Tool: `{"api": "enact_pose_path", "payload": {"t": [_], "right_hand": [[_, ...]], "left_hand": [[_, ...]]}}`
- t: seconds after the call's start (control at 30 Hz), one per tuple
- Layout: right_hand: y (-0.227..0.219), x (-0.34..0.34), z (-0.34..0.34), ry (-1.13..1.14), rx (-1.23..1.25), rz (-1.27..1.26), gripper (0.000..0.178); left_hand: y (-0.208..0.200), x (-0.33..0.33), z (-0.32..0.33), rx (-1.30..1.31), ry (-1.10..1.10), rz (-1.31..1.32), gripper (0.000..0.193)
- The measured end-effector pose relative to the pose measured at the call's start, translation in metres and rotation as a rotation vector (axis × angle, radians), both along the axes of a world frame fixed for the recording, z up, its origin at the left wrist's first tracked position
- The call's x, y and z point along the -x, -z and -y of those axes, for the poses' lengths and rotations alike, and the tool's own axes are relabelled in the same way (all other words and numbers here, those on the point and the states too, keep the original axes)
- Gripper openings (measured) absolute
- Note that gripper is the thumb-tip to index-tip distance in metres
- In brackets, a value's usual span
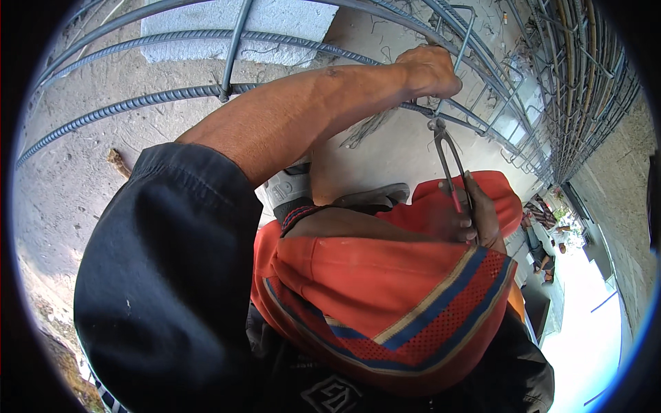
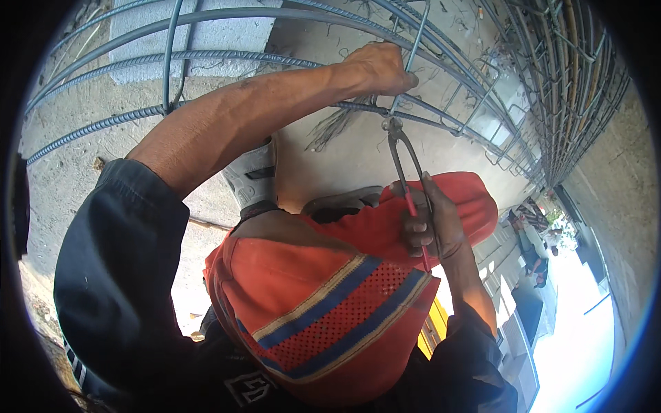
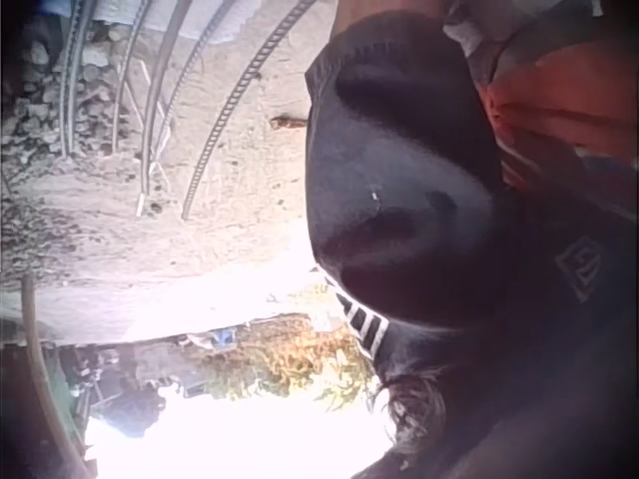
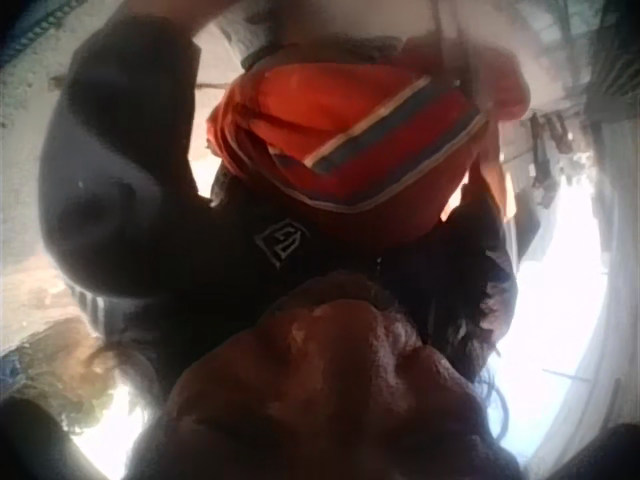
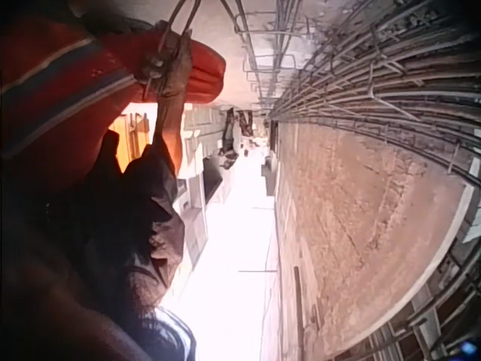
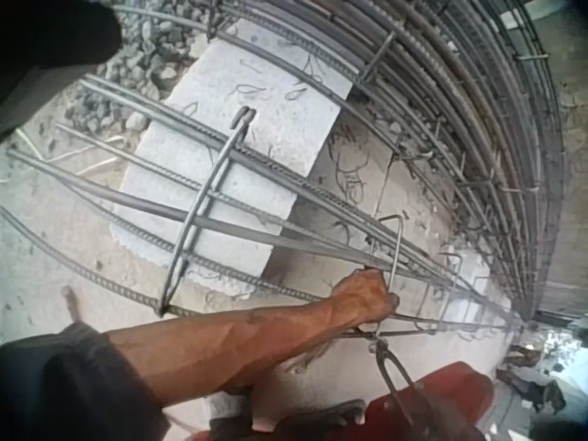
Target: The person secures steel rebar components together by hand-tying wire around the intersections, using pliers to twist and cut the wire to form a structural cage.
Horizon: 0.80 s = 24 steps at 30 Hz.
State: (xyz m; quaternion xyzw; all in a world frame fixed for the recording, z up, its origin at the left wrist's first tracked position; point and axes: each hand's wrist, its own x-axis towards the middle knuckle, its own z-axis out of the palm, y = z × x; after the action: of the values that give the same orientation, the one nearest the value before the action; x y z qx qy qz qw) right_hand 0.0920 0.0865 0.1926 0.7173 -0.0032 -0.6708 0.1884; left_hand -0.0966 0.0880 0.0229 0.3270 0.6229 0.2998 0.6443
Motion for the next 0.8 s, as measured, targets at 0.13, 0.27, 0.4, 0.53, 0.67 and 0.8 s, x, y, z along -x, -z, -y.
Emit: {"api": "enact_pose_path", "payload": {"t": [0.13, 0.27, 0.4, 0.53, 0.67, 0.8], "right_hand": [[-0.004, -0.009, -0.005, -0.2, -0.065, -0.044, 0.05], [-0.021, 0.018, -0.007, -0.778, -0.19, 0.029, 0.056], [-0.026, 0.03, 0.005, -1.698, -0.599, 0.093, 0.066], [-0.026, 0.007, 0.027, -2.312, -0.988, 0.24, 0.068], [-0.024, -0.003, 0.042, -2.365, -0.787, 0.514, 0.056], [-0.021, 0.006, 0.027, -2.328, -0.669, 0.302, 0.05]], "left_hand": [[-0.007, 0.002, -0.001, -0.028, 0.073, 0.029, 0.044], [-0.003, -0.004, -0.004, -0.063, 0.047, 0.012, 0.035], [0.002, -0.004, -0.005, -0.027, 0.032, -0.012, 0.027], [0.002, 0.004, -0.001, -0.024, 0.106, 0.024, 0.047], [-0.001, -0.003, -0.008, -0.046, 0.092, 0.07, 0.046], [-0.005, -0.006, -0.007, 0.008, 0.065, -0.017, 0.034]]}}
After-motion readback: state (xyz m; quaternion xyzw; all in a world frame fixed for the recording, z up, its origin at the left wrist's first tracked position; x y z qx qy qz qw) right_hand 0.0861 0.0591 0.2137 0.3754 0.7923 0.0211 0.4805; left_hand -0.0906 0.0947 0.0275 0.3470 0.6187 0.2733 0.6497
